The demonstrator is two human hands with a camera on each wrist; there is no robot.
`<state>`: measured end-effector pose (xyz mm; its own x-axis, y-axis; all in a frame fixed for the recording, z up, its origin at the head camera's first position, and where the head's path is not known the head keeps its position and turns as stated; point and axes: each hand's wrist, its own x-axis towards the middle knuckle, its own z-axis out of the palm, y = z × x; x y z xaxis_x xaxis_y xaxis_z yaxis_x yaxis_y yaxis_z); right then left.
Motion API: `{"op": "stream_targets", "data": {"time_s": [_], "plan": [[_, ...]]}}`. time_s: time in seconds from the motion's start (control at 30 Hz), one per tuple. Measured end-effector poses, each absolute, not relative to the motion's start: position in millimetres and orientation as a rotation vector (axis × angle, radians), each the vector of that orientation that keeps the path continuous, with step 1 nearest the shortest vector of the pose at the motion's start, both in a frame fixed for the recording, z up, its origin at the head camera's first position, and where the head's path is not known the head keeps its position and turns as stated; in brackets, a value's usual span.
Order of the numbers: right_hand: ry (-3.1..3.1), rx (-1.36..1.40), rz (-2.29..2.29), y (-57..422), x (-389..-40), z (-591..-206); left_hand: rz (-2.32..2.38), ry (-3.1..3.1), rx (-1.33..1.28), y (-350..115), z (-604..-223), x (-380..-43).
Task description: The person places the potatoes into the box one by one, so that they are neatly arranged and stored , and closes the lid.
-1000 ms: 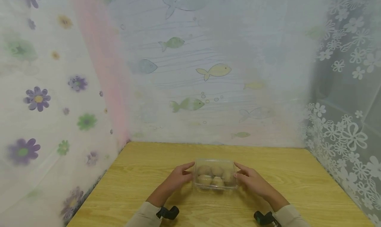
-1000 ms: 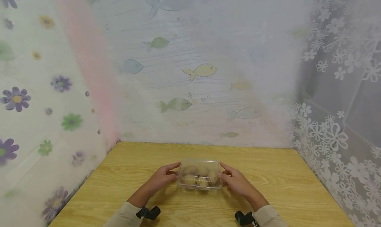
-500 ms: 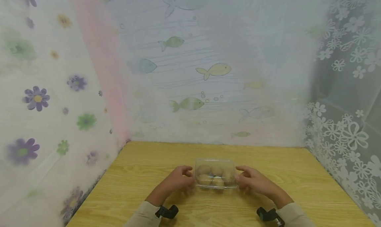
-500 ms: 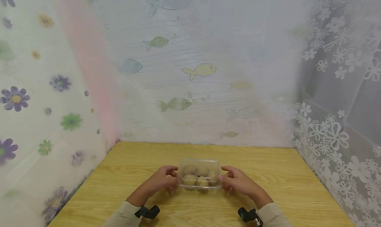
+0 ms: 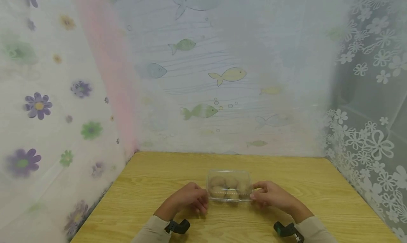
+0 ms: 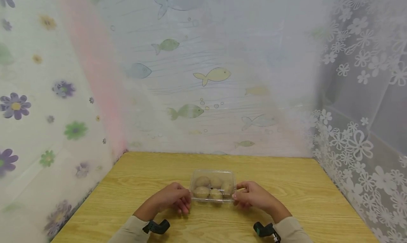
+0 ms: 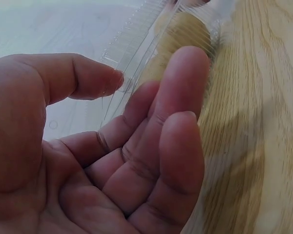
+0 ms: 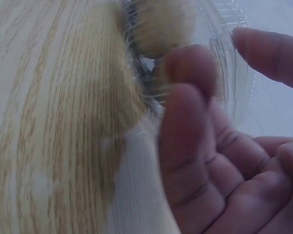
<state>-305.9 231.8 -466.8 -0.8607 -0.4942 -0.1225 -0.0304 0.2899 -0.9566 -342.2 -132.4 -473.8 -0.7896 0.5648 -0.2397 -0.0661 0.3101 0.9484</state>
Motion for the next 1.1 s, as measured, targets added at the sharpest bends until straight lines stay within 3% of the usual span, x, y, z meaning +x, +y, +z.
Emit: {"op": "stream_targets", "data": {"time_s": [1.1], "plan": [[1.749, -0.494, -1.698, 223.0, -306.8, -482.6, 1.620, 1.907, 0.350, -130.2, -483.3, -343.7]]}}
